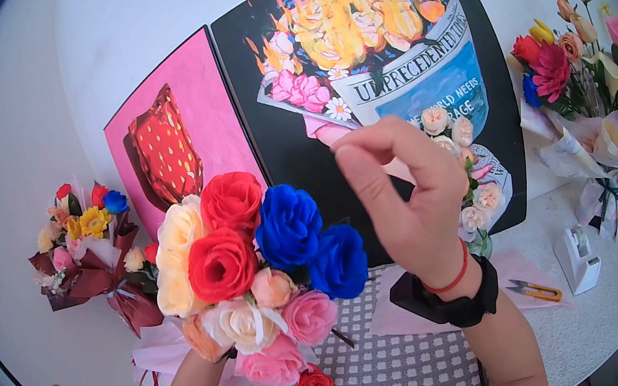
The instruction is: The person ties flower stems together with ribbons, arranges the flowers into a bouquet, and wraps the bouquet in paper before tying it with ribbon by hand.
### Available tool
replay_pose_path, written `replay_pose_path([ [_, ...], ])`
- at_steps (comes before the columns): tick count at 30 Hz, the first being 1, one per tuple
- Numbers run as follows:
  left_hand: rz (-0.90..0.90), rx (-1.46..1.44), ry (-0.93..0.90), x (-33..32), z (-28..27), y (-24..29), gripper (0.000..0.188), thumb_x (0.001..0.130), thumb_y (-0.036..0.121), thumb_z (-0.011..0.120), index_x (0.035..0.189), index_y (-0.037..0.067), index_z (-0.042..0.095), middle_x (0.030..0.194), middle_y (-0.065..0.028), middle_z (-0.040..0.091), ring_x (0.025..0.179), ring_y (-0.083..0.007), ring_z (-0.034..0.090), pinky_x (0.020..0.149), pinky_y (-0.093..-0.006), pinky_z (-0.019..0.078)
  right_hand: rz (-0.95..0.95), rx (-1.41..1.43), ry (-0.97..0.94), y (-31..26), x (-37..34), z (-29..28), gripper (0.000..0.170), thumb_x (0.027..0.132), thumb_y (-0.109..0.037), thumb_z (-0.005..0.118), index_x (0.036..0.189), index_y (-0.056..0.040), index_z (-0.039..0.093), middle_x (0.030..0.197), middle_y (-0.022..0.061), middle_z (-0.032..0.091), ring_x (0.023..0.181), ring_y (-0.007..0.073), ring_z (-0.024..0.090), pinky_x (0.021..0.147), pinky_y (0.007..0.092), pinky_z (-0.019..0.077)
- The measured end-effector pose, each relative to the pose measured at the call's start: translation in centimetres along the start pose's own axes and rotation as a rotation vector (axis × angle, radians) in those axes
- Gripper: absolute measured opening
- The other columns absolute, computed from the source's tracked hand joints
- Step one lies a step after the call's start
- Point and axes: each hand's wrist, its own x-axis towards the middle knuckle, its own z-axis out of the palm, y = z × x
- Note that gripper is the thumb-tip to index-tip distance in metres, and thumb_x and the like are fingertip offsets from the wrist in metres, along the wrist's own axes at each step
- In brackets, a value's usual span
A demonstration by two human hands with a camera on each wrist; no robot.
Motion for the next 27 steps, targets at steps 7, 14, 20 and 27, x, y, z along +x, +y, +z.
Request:
replay_pose_path([
  [7, 0.007, -0.026, 0.003, -3.8, -2.6, -0.7, 0.026, 0.086, 0.026, 0.052, 0.105, 0.009, 0.052, 0.084, -0.0021, 0.056, 0.074, -0.0145, 0.054, 0.066, -0.0275, 0.0438, 0.299, 0.089, -0.115, 2.4, -0.1, -0.1, 0.013, 0.084, -0.008, 0.053, 0.091, 0.0011, 0.059, 0.076, 0.0015, 0.059, 0.065, 0.0056, 0.053, 0.058, 0.0178, 0.0406],
  [14, 0.020, -0.062, 0.010, -1.7, -0.7, -0.1, 0.025, 0.086, 0.026, 0.051, 0.105, 0.009, 0.052, 0.083, -0.0018, 0.056, 0.073, -0.0140, 0.053, 0.066, -0.0271, 0.0436, -0.220, -0.025, -0.707, -2.5, 0.9, 0.7, 0.055, 0.074, -0.031, 0.063, 0.120, -0.0048, 0.048, 0.119, 0.0187, 0.043, 0.108, 0.0311, 0.043, 0.092, 0.0367, 0.0324],
  [20, 0.015, -0.100, 0.015, -1.0, -0.9, 0.4, 0.025, 0.087, 0.026, 0.050, 0.105, 0.009, 0.052, 0.082, -0.0015, 0.056, 0.073, -0.0136, 0.053, 0.066, -0.0267, 0.0434, -0.275, -0.040, -0.720, -3.0, 0.0, 2.1, 0.044, 0.068, -0.026, 0.069, 0.106, -0.0084, 0.056, 0.115, 0.0188, 0.045, 0.101, 0.0332, 0.047, 0.084, 0.0390, 0.0398],
  [27, -0.009, -0.135, 0.018, -0.2, 0.0, 0.7, 0.024, 0.088, 0.025, 0.049, 0.105, 0.009, 0.051, 0.081, -0.0012, 0.056, 0.072, -0.0131, 0.053, 0.066, -0.0262, 0.0432, -0.143, -0.121, -0.721, -3.5, 0.2, 1.7, 0.049, 0.066, -0.023, 0.069, 0.111, -0.0083, 0.056, 0.124, 0.0187, 0.040, 0.109, 0.0320, 0.044, 0.091, 0.0383, 0.0350],
])
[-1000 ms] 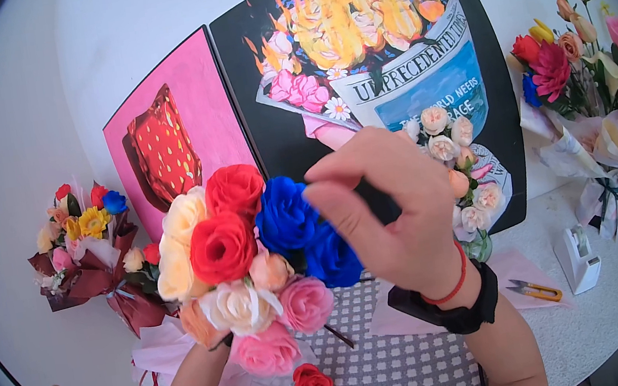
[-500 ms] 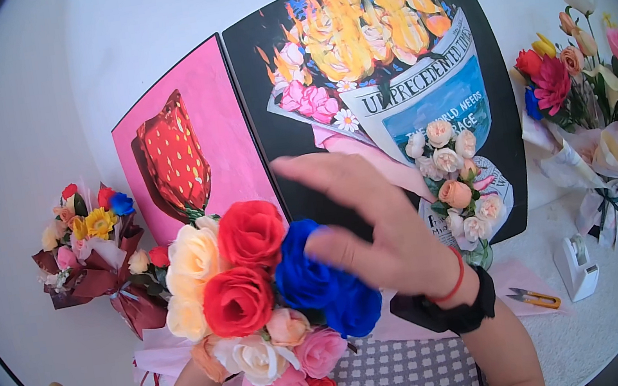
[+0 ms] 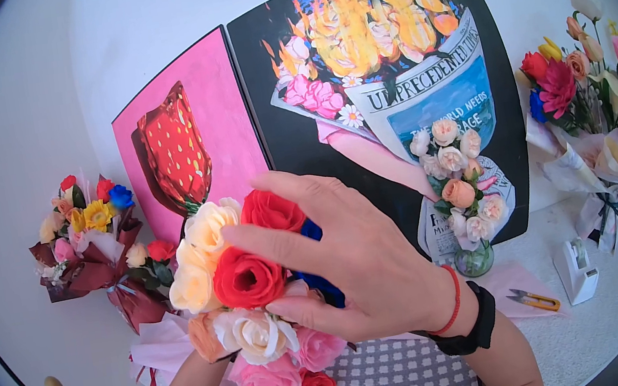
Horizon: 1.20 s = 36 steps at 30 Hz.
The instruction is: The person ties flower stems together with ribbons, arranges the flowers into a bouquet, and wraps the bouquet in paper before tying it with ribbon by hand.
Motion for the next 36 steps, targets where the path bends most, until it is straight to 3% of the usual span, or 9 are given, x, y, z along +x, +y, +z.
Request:
replay_pose_path([
  [2, -0.007, -0.012, -0.002, -0.2, -0.3, 0.0, 0.024, 0.088, 0.025, 0.049, 0.105, 0.009, 0.051, 0.081, -0.0011, 0.055, 0.072, -0.0130, 0.053, 0.066, -0.0261, 0.0431, -0.152, -0.095, -0.025, 0.1, 0.1, -0.2, 0.045, 0.070, -0.022, 0.064, 0.112, -0.0077, 0.056, 0.125, 0.0194, 0.041, 0.109, 0.0322, 0.044, 0.091, 0.0391, 0.0347],
  [11, -0.012, -0.045, -0.025, -0.9, 0.5, -0.2, 0.023, 0.089, 0.025, 0.048, 0.105, 0.009, 0.051, 0.080, -0.0007, 0.055, 0.071, -0.0124, 0.052, 0.066, -0.0255, 0.0428, -0.066, 0.016, 0.134, 1.1, -0.2, -0.6, 0.041, 0.080, -0.024, 0.057, 0.114, -0.0014, 0.050, 0.115, 0.0166, 0.048, 0.100, 0.0314, 0.048, 0.087, 0.0364, 0.0365],
  [14, -0.013, -0.055, -0.021, -2.0, -1.0, 1.0, 0.022, 0.089, 0.025, 0.048, 0.105, 0.009, 0.051, 0.080, -0.0006, 0.055, 0.071, -0.0122, 0.052, 0.066, -0.0253, 0.0427, -0.011, 0.109, 0.367, 2.6, -0.6, -0.1, 0.038, 0.080, -0.016, 0.058, 0.113, 0.0009, 0.050, 0.109, 0.0152, 0.053, 0.098, 0.0272, 0.051, 0.086, 0.0344, 0.0379],
  [17, -0.011, -0.062, -0.014, -2.6, -0.9, -0.3, 0.022, 0.090, 0.025, 0.047, 0.105, 0.009, 0.051, 0.079, -0.0004, 0.055, 0.071, -0.0120, 0.052, 0.066, -0.0251, 0.0426, 0.248, 0.382, 0.681, 3.9, -0.7, 0.7, 0.023, 0.085, -0.012, 0.051, 0.104, 0.0016, 0.053, 0.094, 0.0080, 0.059, 0.084, 0.0124, 0.054, 0.075, 0.0242, 0.0420],
  [18, -0.010, -0.065, -0.012, -2.6, -1.0, -0.2, 0.022, 0.090, 0.025, 0.047, 0.105, 0.009, 0.050, 0.079, -0.0004, 0.055, 0.071, -0.0119, 0.052, 0.066, -0.0250, 0.0426, 0.244, 0.384, 0.680, 4.5, -0.9, 0.9, 0.023, 0.085, -0.012, 0.051, 0.104, 0.0016, 0.053, 0.094, 0.0080, 0.059, 0.084, 0.0124, 0.054, 0.075, 0.0242, 0.0420],
  [21, -0.048, -0.289, -0.036, -1.5, 2.2, 5.1, 0.040, 0.092, 0.034, 0.039, 0.062, 0.009, 0.032, 0.054, -0.0002, 0.032, 0.052, -0.0124, 0.034, 0.057, -0.0277, 0.0341, 0.509, 0.369, 0.443, 6.8, -1.9, 1.0, 0.018, 0.085, -0.012, 0.052, 0.097, 0.0001, 0.057, 0.080, 0.0020, 0.059, 0.076, 0.0047, 0.052, 0.068, 0.0194, 0.0421],
  [25, -0.025, -0.434, -0.039, -1.1, 3.5, 6.0, 0.038, 0.093, 0.032, 0.038, 0.063, 0.009, 0.034, 0.064, -0.0015, 0.040, 0.061, -0.0119, 0.039, 0.062, -0.0239, 0.0351, 0.518, 0.287, 0.078, 6.8, -2.4, 3.8, 0.028, 0.080, -0.020, 0.060, 0.098, 0.0010, 0.057, 0.084, 0.0084, 0.062, 0.078, 0.0131, 0.059, 0.066, 0.0256, 0.0458],
  [29, 0.031, -0.325, 0.025, -1.2, 3.9, 6.6, 0.043, 0.093, 0.039, 0.030, 0.065, 0.008, 0.036, 0.086, -0.0068, 0.044, 0.073, -0.0153, 0.045, 0.070, -0.0284, 0.0388, 0.427, 0.248, 0.023, 5.3, -2.4, 6.1, 0.042, 0.078, -0.025, 0.060, 0.110, 0.0008, 0.052, 0.093, 0.0157, 0.061, 0.088, 0.0264, 0.060, 0.072, 0.0309, 0.0469],
  [36, -0.102, -0.431, 0.160, -2.1, 4.4, 8.6, 0.041, 0.094, 0.038, 0.030, 0.069, 0.008, 0.044, 0.108, -0.0058, 0.047, 0.086, -0.0143, 0.048, 0.078, -0.0290, 0.0400, 0.414, 0.194, -0.032, 3.5, -1.8, 6.9, 0.044, 0.077, -0.024, 0.060, 0.110, 0.0028, 0.049, 0.093, 0.0152, 0.058, 0.085, 0.0298, 0.058, 0.073, 0.0329, 0.0454],
])
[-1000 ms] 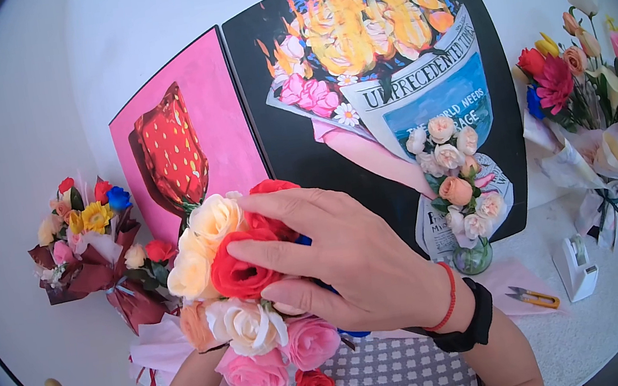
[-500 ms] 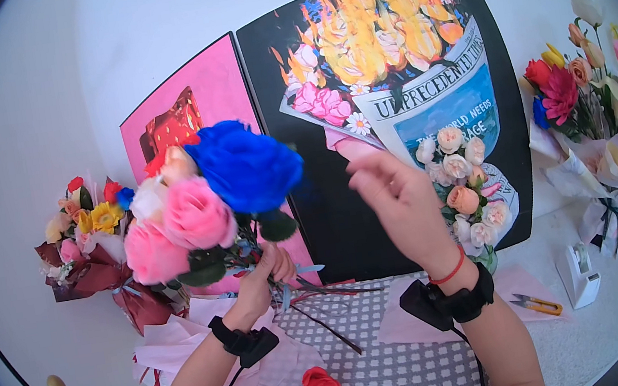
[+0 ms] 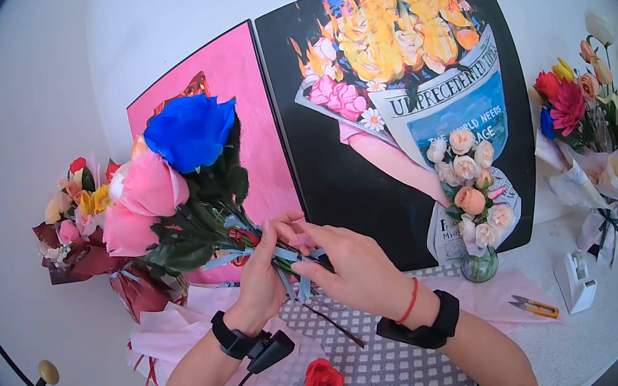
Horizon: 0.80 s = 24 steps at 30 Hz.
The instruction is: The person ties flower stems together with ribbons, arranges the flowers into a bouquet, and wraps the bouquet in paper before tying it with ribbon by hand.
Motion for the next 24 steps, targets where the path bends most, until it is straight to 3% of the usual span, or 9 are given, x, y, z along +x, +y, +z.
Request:
replay_pose_path([
  [5, 0.045, 0.004, -0.059, -0.5, 0.4, 0.2, 0.041, 0.094, 0.038, 0.029, 0.072, 0.008, 0.047, 0.117, -0.0078, 0.044, 0.108, -0.0157, 0.039, 0.092, -0.0312, 0.0319, -0.219, -0.332, 0.157, 0.0, -0.4, 2.2, 0.035, 0.075, -0.023, 0.061, 0.097, 0.0017, 0.049, 0.081, 0.0129, 0.050, 0.077, 0.0280, 0.051, 0.065, 0.0368, 0.0418],
  [6, 0.044, 0.003, -0.059, -0.6, 0.6, 0.4, 0.041, 0.094, 0.038, 0.029, 0.072, 0.008, 0.047, 0.117, -0.0078, 0.044, 0.108, -0.0157, 0.039, 0.092, -0.0312, 0.0319, -0.221, -0.373, 0.156, -0.1, -0.4, 2.3, 0.038, 0.075, -0.021, 0.061, 0.102, 0.0019, 0.046, 0.083, 0.0147, 0.052, 0.079, 0.0302, 0.053, 0.065, 0.0373, 0.0430],
  [10, -0.015, -0.026, -0.079, -1.0, 0.8, 0.9, 0.041, 0.094, 0.039, 0.029, 0.071, 0.009, 0.046, 0.120, -0.0080, 0.043, 0.109, -0.0166, 0.038, 0.093, -0.0333, 0.0293, -0.101, -0.187, 0.103, 0.2, -0.7, 3.4, 0.041, 0.076, -0.018, 0.059, 0.107, 0.0021, 0.041, 0.083, 0.0180, 0.054, 0.078, 0.0343, 0.055, 0.064, 0.0403, 0.0439],
  [12, -0.051, -0.034, -0.071, -1.2, 0.8, 0.8, 0.041, 0.094, 0.039, 0.029, 0.071, 0.009, 0.046, 0.121, -0.0080, 0.043, 0.110, -0.0167, 0.038, 0.094, -0.0335, 0.0285, -0.041, -0.098, -0.014, 0.7, -0.8, 3.4, 0.051, 0.079, -0.013, 0.056, 0.120, 0.0030, 0.030, 0.081, 0.0175, 0.053, 0.073, 0.0341, 0.055, 0.063, 0.0382, 0.0435],
  [15, -0.095, 0.021, -0.057, -1.4, 0.5, 0.8, 0.040, 0.093, 0.040, 0.031, 0.071, 0.010, 0.044, 0.119, -0.0075, 0.044, 0.108, -0.0162, 0.039, 0.092, -0.0327, 0.0301, -0.102, -0.067, 0.006, 1.2, -1.0, 3.7, 0.045, 0.083, -0.010, 0.052, 0.119, 0.0043, 0.029, 0.077, 0.0180, 0.055, 0.066, 0.0321, 0.057, 0.059, 0.0366, 0.0445],
  [18, -0.194, 0.005, -0.069, -1.4, 0.3, 1.1, 0.039, 0.092, 0.043, 0.035, 0.081, 0.009, 0.052, 0.119, -0.0071, 0.045, 0.106, -0.0168, 0.041, 0.090, -0.0331, 0.0314, -0.024, 0.027, -0.055, 1.4, -1.0, 4.0, 0.039, 0.086, -0.010, 0.047, 0.118, 0.0037, 0.030, 0.077, 0.0173, 0.055, 0.062, 0.0268, 0.059, 0.056, 0.0341, 0.0450],
  [21, -0.336, 0.015, -0.038, -1.5, 0.0, 1.8, 0.038, 0.088, 0.040, 0.046, 0.102, 0.006, 0.053, 0.118, -0.0076, 0.047, 0.107, -0.0185, 0.043, 0.092, -0.0345, 0.0322, -0.008, 0.103, -0.048, 1.1, -0.9, 4.2, 0.030, 0.088, -0.011, 0.045, 0.112, 0.0022, 0.033, 0.073, 0.0145, 0.056, 0.058, 0.0215, 0.059, 0.053, 0.0318, 0.0448],
  [23, -0.097, 0.023, -0.137, -1.6, -0.6, 1.8, 0.050, 0.083, 0.034, 0.056, 0.121, 0.003, 0.043, 0.119, -0.0085, 0.047, 0.110, -0.0186, 0.043, 0.094, -0.0347, 0.0327, 0.071, 0.133, -0.088, 0.6, -1.0, 3.8, 0.027, 0.088, -0.012, 0.044, 0.110, 0.0014, 0.034, 0.070, 0.0128, 0.055, 0.057, 0.0203, 0.058, 0.053, 0.0313, 0.0447],
  [24, -0.098, 0.023, -0.135, -1.9, -0.8, 1.9, 0.050, 0.083, 0.034, 0.056, 0.121, 0.003, 0.043, 0.119, -0.0085, 0.047, 0.110, -0.0186, 0.043, 0.094, -0.0347, 0.0327, 0.147, 0.163, -0.126, 0.4, -1.0, 3.7, 0.025, 0.089, -0.012, 0.044, 0.108, 0.0007, 0.035, 0.067, 0.0112, 0.054, 0.057, 0.0192, 0.058, 0.053, 0.0308, 0.0446],
])
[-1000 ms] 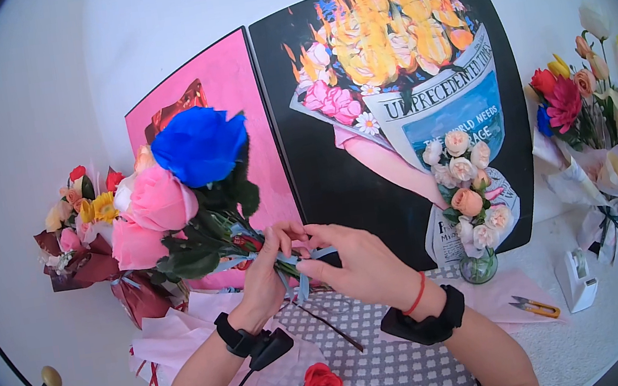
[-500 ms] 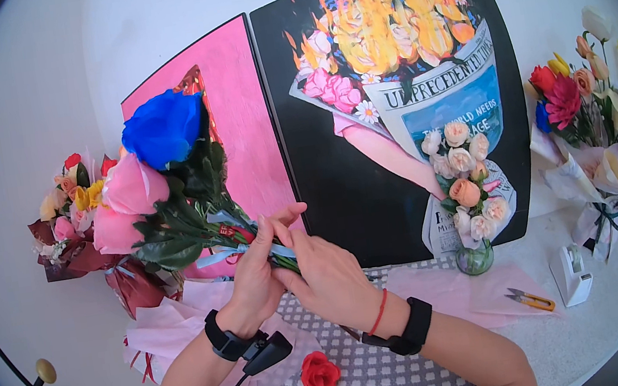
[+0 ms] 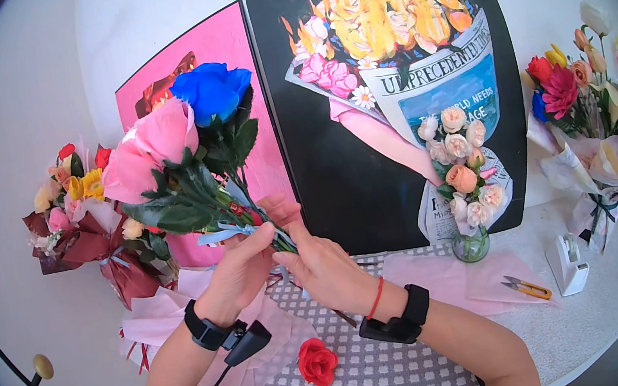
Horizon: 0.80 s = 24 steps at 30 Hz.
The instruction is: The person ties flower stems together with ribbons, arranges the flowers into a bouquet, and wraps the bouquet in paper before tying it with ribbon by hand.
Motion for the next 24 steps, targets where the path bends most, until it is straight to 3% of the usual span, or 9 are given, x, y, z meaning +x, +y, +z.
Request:
replay_pose_path([
  [4, 0.083, 0.027, -0.016, -0.7, -1.7, 0.2, 0.055, 0.083, 0.030, 0.057, 0.125, 0.002, 0.035, 0.117, -0.0095, 0.050, 0.110, -0.0177, 0.045, 0.094, -0.0341, 0.0340, -0.035, 0.040, 0.049, 0.8, -0.1, 0.2, 0.033, 0.088, -0.012, 0.046, 0.115, 0.0009, 0.031, 0.057, 0.0139, 0.051, 0.050, 0.0279, 0.054, 0.047, 0.0360, 0.0400],
  [10, 0.080, 0.040, -0.043, -1.1, -1.3, 0.3, 0.050, 0.087, 0.032, 0.050, 0.125, 0.003, 0.034, 0.106, -0.0086, 0.053, 0.099, -0.0156, 0.050, 0.087, -0.0323, 0.0385, -0.006, 0.119, 0.014, -0.3, -0.3, 0.6, 0.042, 0.089, -0.013, 0.044, 0.125, 0.0008, 0.027, 0.058, 0.0111, 0.049, 0.050, 0.0205, 0.052, 0.049, 0.0317, 0.0419],
  [12, 0.114, 0.040, -0.016, -1.2, -0.6, 0.2, 0.048, 0.088, 0.034, 0.047, 0.123, 0.003, 0.034, 0.099, -0.0065, 0.053, 0.090, -0.0144, 0.050, 0.079, -0.0312, 0.0417, 0.035, 0.219, -0.014, -0.1, -0.5, 0.5, 0.042, 0.090, -0.015, 0.044, 0.126, 0.0006, 0.029, 0.063, 0.0079, 0.050, 0.052, 0.0137, 0.051, 0.050, 0.0285, 0.0429],
  [15, 0.071, 0.052, 0.046, -1.2, -0.8, -0.4, 0.050, 0.089, 0.037, 0.046, 0.124, 0.003, 0.033, 0.099, -0.0063, 0.052, 0.092, -0.0153, 0.050, 0.078, -0.0321, 0.0423, 0.082, 0.411, -0.045, 0.2, -0.6, 0.6, 0.038, 0.090, -0.016, 0.044, 0.123, 0.0007, 0.034, 0.068, 0.0054, 0.051, 0.056, 0.0095, 0.050, 0.051, 0.0253, 0.0434],
  [24, 0.055, 0.041, 0.082, -1.4, -0.9, -1.2, 0.050, 0.087, 0.034, 0.050, 0.122, 0.002, 0.035, 0.097, -0.0051, 0.053, 0.093, -0.0142, 0.049, 0.085, -0.0316, 0.0382, 0.157, 0.408, -0.067, 0.9, -1.0, 1.2, 0.045, 0.091, -0.019, 0.042, 0.131, -0.0031, 0.029, 0.065, 0.0034, 0.048, 0.057, 0.0096, 0.050, 0.054, 0.0248, 0.0439],
])
